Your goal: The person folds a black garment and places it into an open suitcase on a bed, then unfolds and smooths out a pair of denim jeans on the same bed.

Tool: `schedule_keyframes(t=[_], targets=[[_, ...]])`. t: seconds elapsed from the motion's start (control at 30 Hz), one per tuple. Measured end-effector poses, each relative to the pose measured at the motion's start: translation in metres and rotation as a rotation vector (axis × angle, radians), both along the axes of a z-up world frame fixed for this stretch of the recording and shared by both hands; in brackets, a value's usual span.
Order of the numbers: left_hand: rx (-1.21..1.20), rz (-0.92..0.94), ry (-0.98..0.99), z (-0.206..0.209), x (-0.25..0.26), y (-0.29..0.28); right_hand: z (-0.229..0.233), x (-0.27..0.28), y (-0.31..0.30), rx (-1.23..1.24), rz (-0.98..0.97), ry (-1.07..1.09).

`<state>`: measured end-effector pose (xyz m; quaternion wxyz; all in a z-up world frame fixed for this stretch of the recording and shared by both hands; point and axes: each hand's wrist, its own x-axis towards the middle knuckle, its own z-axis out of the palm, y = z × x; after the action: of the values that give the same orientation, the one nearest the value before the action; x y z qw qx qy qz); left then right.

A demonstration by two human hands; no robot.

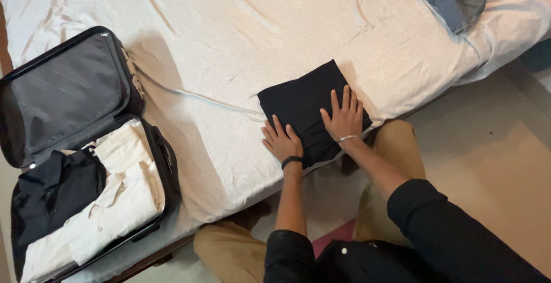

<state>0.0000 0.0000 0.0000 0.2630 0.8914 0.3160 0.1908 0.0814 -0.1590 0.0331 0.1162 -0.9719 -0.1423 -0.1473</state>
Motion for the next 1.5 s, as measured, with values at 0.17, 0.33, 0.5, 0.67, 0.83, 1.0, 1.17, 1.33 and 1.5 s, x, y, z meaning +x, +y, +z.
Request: schedule_keyframes(t=[0.17, 0.33, 0.5, 0.67, 0.83, 1.0, 1.17, 1.33, 1.5], targets=[[0.048, 0.004, -0.056, 0.009, -0.026, -0.030, -0.010, -0.028, -0.002, 0.032, 0.043, -0.094], [0.184, -0.067, -0.104, -0.008, -0.045, -0.041, -0.025, -0.055, 0.000, 0.061, 0.061, -0.058], [0.298, -0.188, -0.077, -0.017, -0.051, -0.036, -0.040, -0.067, 0.002, 0.157, 0.063, 0.021], [0.329, -0.190, -0.010, -0.016, -0.048, -0.036, -0.053, -0.065, 0.004, 0.136, 0.048, 0.032], [0.368, -0.174, 0.022, -0.014, -0.045, -0.037, -0.058, -0.062, 0.006, 0.073, 0.022, 0.052], [0.316, -0.158, -0.030, -0.007, -0.047, -0.038, -0.046, -0.063, 0.005, 0.121, 0.066, 0.077], [0.203, -0.157, -0.036, 0.015, -0.044, -0.037, -0.022, -0.062, 0.004, 0.179, 0.071, 0.119], [0.103, -0.156, 0.025, 0.038, -0.035, -0.039, -0.009, -0.055, 0.016, 0.183, 0.057, 0.107], [0.010, -0.338, -0.066, 0.036, -0.017, -0.030, -0.002, -0.034, 0.025, 0.282, 0.298, 0.063]])
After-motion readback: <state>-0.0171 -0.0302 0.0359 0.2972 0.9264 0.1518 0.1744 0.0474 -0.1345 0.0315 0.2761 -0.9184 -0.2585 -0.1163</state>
